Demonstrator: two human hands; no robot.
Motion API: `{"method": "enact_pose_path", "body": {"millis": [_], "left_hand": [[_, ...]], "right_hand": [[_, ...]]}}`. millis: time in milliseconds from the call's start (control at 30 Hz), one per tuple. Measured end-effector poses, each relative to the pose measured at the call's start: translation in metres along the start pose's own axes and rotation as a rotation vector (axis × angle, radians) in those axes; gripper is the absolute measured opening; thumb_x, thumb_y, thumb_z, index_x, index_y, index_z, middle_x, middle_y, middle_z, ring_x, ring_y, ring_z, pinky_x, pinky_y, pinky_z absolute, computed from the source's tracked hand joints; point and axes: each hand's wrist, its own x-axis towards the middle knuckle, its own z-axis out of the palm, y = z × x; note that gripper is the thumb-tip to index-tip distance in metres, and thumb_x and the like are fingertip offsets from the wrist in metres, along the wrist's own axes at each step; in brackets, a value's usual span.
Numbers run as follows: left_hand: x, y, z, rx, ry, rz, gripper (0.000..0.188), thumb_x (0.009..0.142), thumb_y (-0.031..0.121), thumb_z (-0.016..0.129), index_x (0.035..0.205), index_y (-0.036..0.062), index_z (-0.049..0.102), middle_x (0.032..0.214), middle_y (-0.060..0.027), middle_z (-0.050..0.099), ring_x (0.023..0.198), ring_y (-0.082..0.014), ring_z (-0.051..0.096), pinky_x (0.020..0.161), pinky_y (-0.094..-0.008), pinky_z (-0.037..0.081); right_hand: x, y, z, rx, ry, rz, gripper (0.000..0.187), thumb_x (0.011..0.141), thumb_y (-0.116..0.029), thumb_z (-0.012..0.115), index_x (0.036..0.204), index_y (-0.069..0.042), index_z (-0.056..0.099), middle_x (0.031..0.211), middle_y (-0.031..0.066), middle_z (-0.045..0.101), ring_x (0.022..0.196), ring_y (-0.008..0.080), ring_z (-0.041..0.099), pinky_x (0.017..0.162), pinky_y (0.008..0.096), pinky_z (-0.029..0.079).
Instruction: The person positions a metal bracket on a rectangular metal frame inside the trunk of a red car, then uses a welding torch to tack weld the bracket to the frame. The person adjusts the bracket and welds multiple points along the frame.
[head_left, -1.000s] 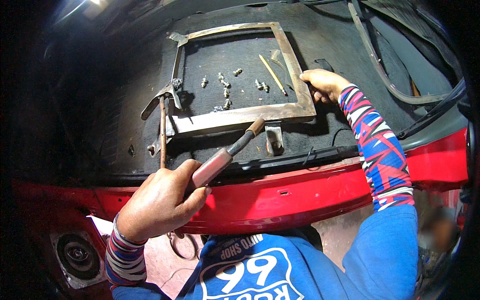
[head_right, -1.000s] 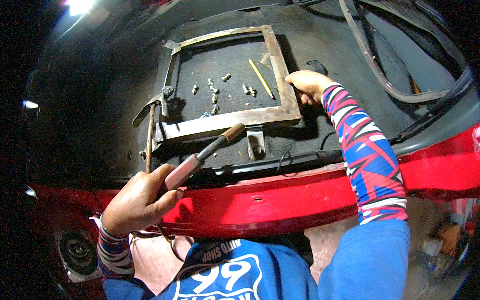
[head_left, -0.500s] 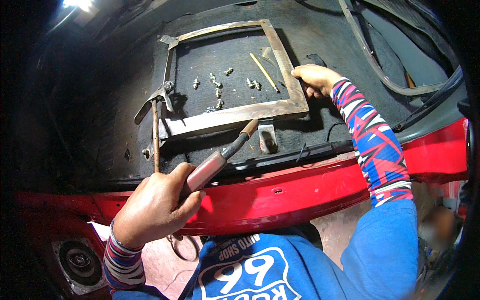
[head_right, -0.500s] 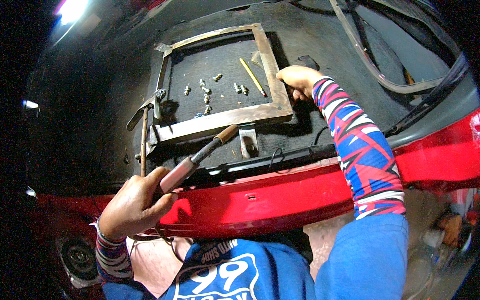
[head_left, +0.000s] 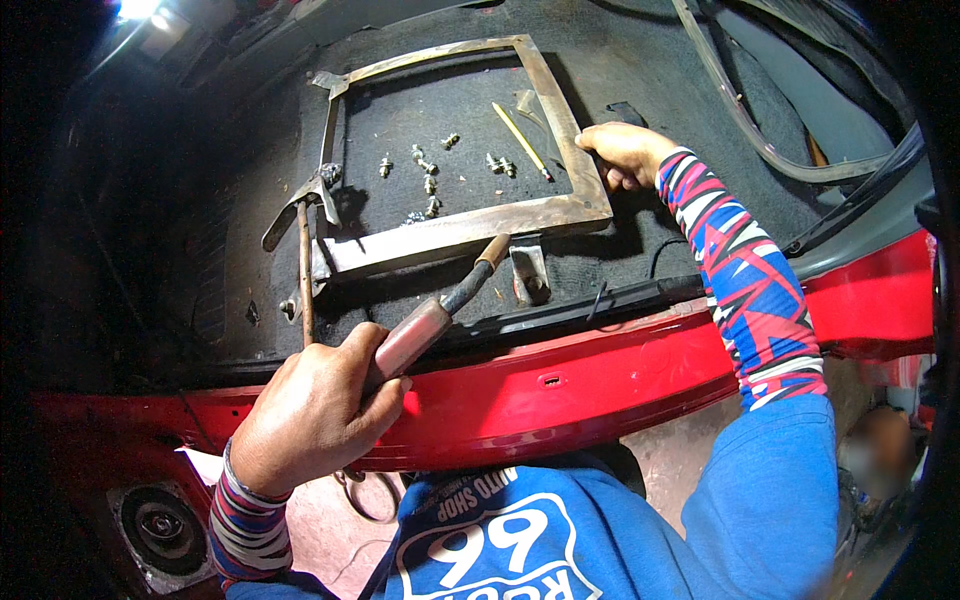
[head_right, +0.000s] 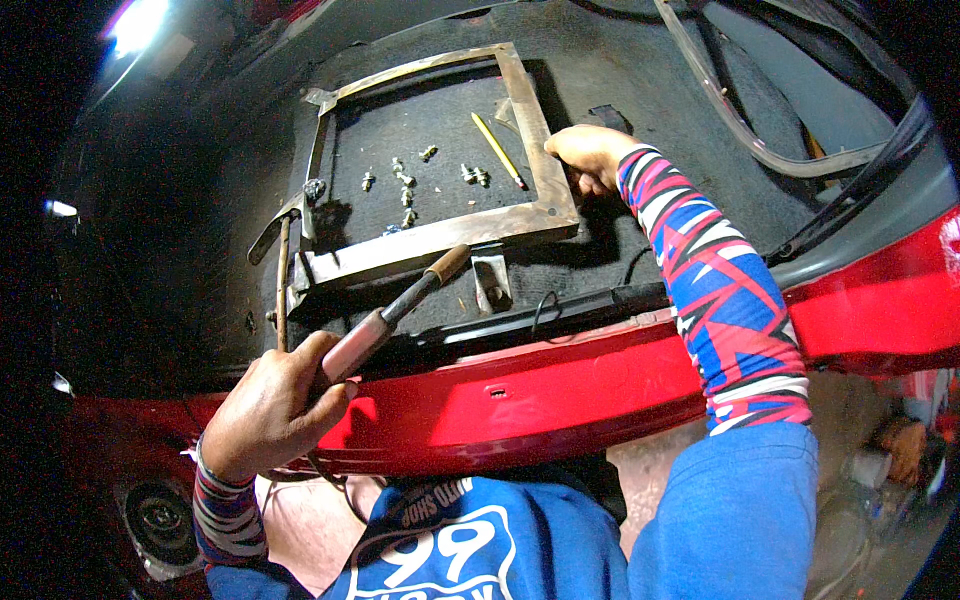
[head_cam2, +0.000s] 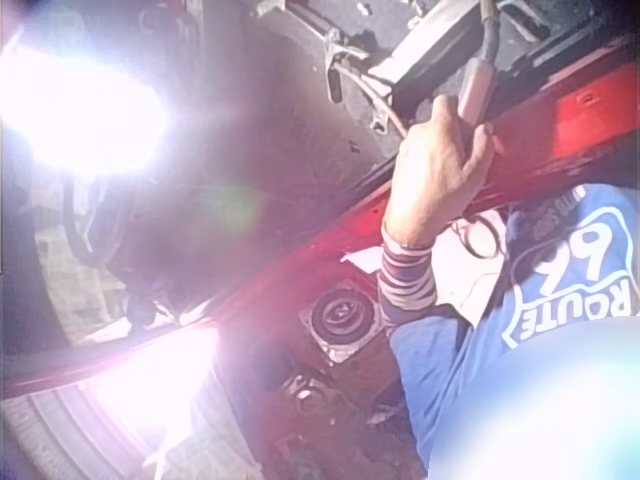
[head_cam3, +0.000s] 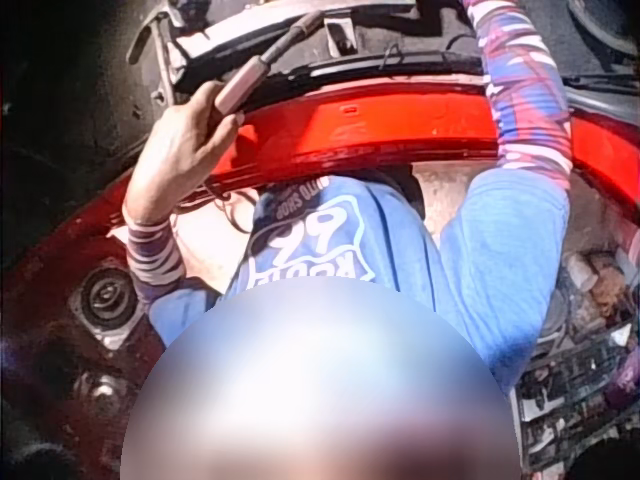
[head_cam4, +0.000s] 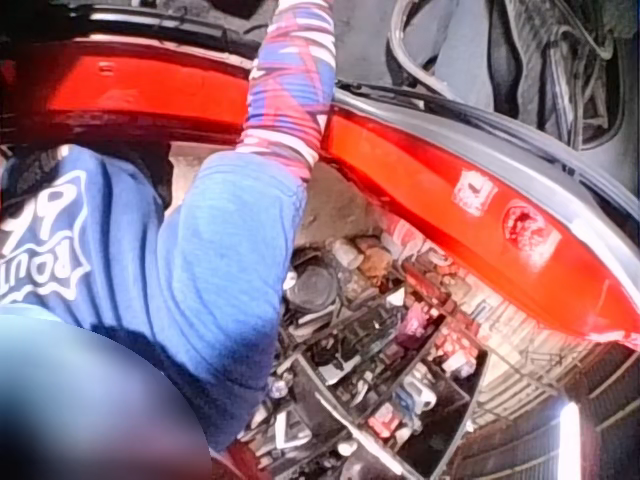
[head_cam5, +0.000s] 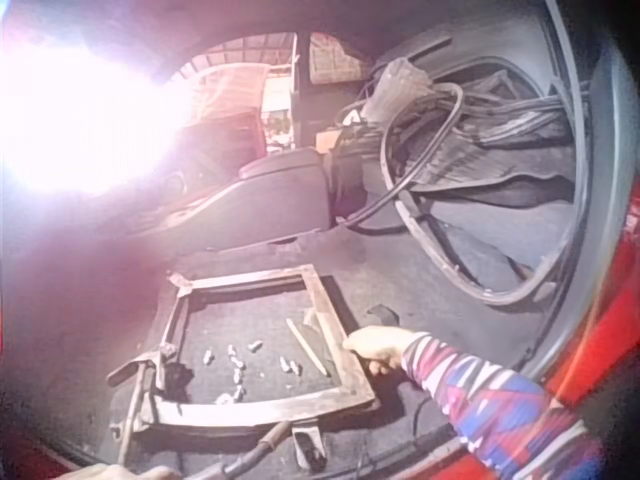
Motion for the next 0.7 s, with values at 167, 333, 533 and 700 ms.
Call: {"method": "enact_pose_path", "body": {"millis": [167, 333, 533, 700], "left_hand": [[0.0001, 0.0005, 0.0007, 0.029, -0.003, -0.029, 0.031, 0.095, 0.026, 0.066, 0.110, -0.0003, 0.057, 0.066, -0.0263, 0.060, 0.065, -0.0477, 0.065, 0.060, -0.0525, 0.049], [0.0004, -0.0003, 0.0013, 0.021, 0.013, 0.009, 0.030, 0.095, 0.026, 0.065, 0.108, -0.0004, 0.057, 0.065, -0.0263, 0.060, 0.063, -0.0474, 0.065, 0.060, -0.0524, 0.048], [0.0005, -0.0008, 0.0009, 0.022, 0.003, 0.002, 0.031, 0.095, 0.026, 0.066, 0.108, -0.0008, 0.057, 0.063, -0.0257, 0.059, 0.061, -0.0465, 0.064, 0.058, -0.0518, 0.048], [0.0006, -0.0021, 0.0015, 0.029, 0.011, 0.015, 0.030, 0.095, 0.025, 0.066, 0.108, -0.0008, 0.057, 0.062, -0.0254, 0.058, 0.060, -0.0460, 0.064, 0.057, -0.0515, 0.047]], "right_hand": [[-0.0032, -0.0017, 0.0009, 0.016, 0.001, 0.005, 0.033, 0.101, -0.036, 0.044, 0.086, -0.012, 0.061, 0.063, 0.0012, 0.055, 0.039, 0.0112, 0.035, 0.035, 0.0299, 0.024], [-0.0041, -0.0015, -0.0008, 0.002, -0.023, -0.001, 0.031, 0.104, -0.037, 0.043, 0.099, -0.013, 0.061, 0.067, 0.0004, 0.058, 0.043, 0.0077, 0.038, 0.037, 0.0263, 0.025], [-0.0034, -0.0028, -0.0001, 0.016, -0.030, 0.019, 0.032, 0.101, -0.036, 0.045, 0.089, -0.012, 0.062, 0.064, 0.0013, 0.056, 0.040, 0.0111, 0.035, 0.036, 0.0292, 0.025], [-0.0052, -0.0038, 0.0006, 0.002, 0.007, 0.016, 0.034, 0.101, -0.037, 0.045, 0.089, -0.011, 0.062, 0.065, 0.0022, 0.057, 0.040, 0.0110, 0.036, 0.036, 0.0284, 0.026]]}}
